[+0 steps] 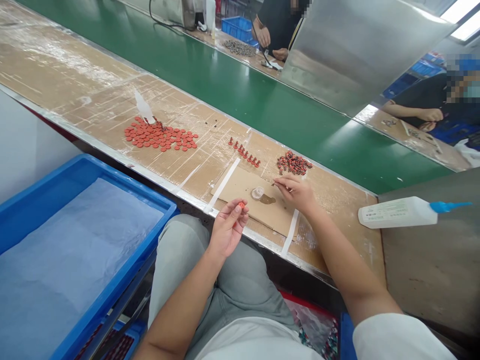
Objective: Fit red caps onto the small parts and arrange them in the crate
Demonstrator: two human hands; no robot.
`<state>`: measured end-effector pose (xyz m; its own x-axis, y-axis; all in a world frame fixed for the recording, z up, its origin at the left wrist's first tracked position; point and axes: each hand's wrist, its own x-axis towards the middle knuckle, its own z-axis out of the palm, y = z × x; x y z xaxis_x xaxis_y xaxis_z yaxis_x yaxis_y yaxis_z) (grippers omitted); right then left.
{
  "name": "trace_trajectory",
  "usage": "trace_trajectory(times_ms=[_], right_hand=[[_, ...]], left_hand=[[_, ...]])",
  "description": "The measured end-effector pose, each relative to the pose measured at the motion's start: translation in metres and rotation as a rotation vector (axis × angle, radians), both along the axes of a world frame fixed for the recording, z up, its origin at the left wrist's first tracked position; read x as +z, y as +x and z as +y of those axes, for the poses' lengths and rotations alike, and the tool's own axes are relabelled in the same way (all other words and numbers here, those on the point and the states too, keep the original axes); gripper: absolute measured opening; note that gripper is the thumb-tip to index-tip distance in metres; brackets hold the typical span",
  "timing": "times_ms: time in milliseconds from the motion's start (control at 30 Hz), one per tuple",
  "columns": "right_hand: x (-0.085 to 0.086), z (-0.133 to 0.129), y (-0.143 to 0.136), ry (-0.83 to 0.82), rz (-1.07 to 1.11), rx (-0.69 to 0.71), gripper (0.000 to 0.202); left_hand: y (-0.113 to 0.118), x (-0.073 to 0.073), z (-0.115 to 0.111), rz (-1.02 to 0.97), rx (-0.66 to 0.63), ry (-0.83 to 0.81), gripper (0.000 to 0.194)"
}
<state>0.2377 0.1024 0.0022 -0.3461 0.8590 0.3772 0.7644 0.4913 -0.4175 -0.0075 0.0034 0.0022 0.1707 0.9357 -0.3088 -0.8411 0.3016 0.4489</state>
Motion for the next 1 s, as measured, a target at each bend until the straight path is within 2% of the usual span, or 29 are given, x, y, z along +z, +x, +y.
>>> trace_trajectory(times_ms=[100, 200, 567, 667, 767, 867, 1000], right_hand=[[-0.001, -0.004, -0.006, 0.001, -0.107, 0.055, 0.030], [-0.006, -0.006, -0.010, 0.003, -0.141, 0.022, 0.032], [-0.010, -0.009, -0.015, -0.063, 0.048, -0.056, 0.028], [-0.012, -0.012, -0.020, -0.098, 0.150, -0.168, 0.028], [-0.013, -0.020, -0.034, -0.115, 0.412, -0.324, 0.034], [-0.011, -0.031, -0.053, -0.075, 0.663, -0.376, 0.036], [-0.009, -0.041, -0.072, 0.025, 0.672, -0.404, 0.032]], left_hand=[[0.000, 0.000, 0.000, -0.004, 0.002, 0.000, 0.021], [0.000, -0.001, 0.000, -0.008, 0.015, -0.006, 0.021], [0.000, -0.002, 0.001, -0.021, 0.024, -0.009, 0.022], [0.000, -0.001, 0.001, -0.008, 0.026, -0.018, 0.022], [0.000, -0.001, 0.001, 0.003, 0.034, -0.024, 0.022], [0.001, -0.001, 0.001, 0.000, 0.036, -0.020, 0.022], [0.001, -0.002, 0.001, -0.001, 0.036, -0.017, 0.023]])
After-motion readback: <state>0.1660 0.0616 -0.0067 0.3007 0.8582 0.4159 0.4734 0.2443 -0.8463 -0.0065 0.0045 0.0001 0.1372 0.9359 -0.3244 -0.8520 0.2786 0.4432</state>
